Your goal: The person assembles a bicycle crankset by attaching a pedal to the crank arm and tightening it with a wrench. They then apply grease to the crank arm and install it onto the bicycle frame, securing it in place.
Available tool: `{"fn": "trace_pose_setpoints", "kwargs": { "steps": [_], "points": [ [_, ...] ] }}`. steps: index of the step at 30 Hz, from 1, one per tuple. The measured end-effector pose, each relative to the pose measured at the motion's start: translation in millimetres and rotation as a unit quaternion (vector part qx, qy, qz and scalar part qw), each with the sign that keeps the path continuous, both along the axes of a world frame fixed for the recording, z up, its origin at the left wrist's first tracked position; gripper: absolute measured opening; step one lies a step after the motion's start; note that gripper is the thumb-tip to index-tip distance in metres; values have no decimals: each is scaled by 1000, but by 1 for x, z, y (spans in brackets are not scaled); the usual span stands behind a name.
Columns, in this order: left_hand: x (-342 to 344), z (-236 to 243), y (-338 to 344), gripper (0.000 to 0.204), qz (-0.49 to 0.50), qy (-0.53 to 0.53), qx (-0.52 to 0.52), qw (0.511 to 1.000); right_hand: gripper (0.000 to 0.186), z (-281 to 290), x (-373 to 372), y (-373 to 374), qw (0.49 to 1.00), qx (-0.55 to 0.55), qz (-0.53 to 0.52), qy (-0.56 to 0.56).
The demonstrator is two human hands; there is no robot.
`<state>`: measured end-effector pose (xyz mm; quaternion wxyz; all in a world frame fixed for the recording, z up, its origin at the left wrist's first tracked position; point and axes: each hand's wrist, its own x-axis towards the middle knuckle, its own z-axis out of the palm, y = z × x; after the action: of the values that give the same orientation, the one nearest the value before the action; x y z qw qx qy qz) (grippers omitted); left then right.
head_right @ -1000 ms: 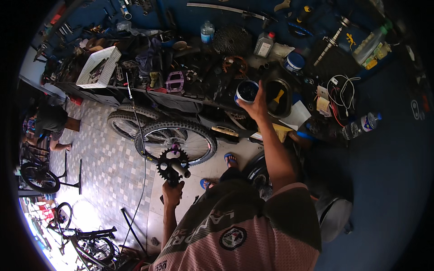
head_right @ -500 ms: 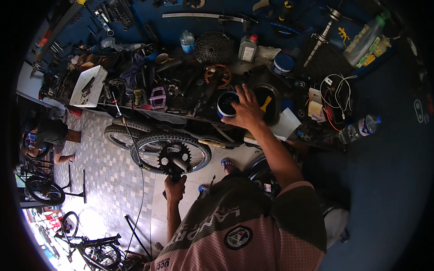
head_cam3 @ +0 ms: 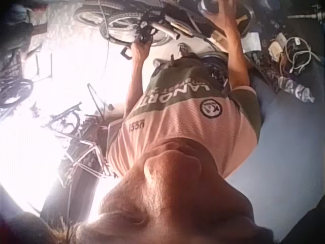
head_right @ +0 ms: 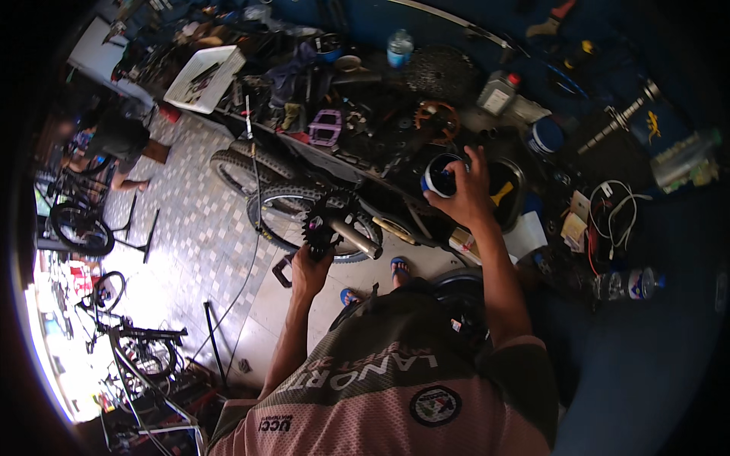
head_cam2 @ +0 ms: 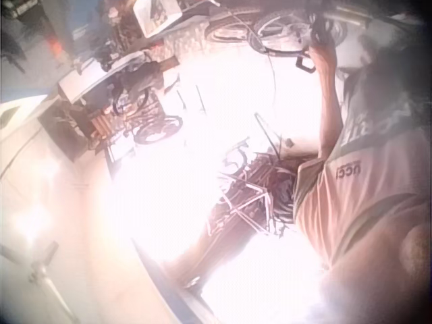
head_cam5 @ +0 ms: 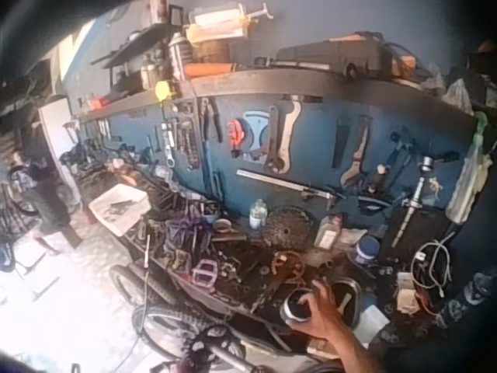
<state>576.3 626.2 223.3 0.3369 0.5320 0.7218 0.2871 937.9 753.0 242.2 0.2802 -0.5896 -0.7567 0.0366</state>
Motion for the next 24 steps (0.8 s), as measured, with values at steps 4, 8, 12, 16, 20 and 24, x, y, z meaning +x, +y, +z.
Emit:
{"fn": "trace_pose_setpoints", "kwargs": {
  "steps": [4,8,12,16,20,24],
  "points": [
    [-32,2,4,37,8,54,66,996,46,97,-50,-25,941,-96,253,204],
    [-50,31,20,32,-13,136,106,985,51,126,-96,-47,914,-110,378,101],
    [-59,63,24,26,-6,173,127,977,62,129,-126,-51,922,-35,385,22],
    [-73,73,22,26,1,172,139,975,63,128,-135,-61,924,22,379,-41],
    [-85,71,15,27,31,174,152,972,59,137,-126,-77,919,13,392,-52],
    [-90,72,9,24,17,191,112,975,50,150,-125,-82,922,35,378,-77]
  ]
}}
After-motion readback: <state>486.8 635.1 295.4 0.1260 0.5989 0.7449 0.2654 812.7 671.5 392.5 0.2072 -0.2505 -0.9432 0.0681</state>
